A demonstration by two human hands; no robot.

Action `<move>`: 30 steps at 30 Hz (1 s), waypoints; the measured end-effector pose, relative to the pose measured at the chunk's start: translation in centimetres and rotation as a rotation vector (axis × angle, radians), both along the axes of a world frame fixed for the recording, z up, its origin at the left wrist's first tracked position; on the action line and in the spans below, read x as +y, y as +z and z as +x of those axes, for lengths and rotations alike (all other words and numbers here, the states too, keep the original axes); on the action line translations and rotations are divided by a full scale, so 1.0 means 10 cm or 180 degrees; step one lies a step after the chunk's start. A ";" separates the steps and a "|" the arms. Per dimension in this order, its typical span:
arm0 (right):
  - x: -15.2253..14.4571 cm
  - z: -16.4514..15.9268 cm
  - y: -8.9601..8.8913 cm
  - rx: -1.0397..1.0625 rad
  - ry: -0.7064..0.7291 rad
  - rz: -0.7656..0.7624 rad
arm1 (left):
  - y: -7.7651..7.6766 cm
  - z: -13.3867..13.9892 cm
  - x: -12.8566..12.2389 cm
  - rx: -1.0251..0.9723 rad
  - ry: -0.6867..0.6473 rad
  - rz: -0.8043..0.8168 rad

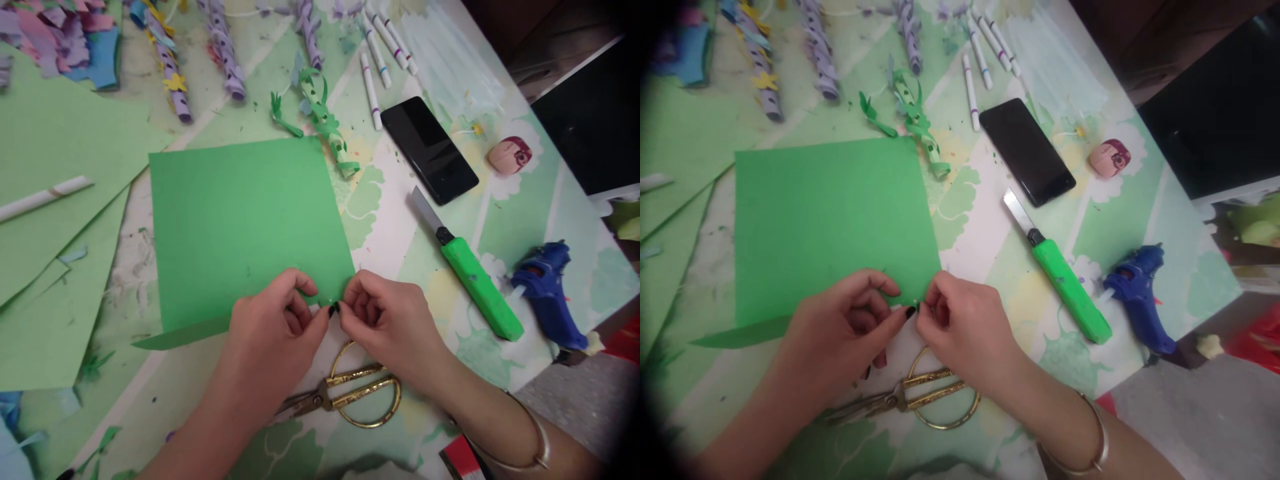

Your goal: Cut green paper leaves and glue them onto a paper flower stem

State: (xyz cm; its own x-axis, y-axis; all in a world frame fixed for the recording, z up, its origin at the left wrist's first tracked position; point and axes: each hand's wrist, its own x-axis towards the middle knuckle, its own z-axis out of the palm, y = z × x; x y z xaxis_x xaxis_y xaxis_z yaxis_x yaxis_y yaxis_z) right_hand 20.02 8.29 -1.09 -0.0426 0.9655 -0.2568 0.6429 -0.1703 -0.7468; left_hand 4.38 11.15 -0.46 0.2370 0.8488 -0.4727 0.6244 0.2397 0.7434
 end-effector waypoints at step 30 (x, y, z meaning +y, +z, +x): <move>-0.01 0.09 0.00 0.1076 0.0459 0.0416 | 0.10 -0.12 -0.19 -0.1081 -0.0072 0.0258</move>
State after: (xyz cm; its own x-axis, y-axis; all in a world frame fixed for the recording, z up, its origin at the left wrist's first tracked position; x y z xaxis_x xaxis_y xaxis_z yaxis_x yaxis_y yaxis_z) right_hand 20.93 8.20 -1.10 -0.2415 0.9671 -0.0803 0.3672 0.0145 -0.9300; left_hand 3.23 9.21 0.53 0.3883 0.8731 -0.2948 0.3427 0.1602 0.9257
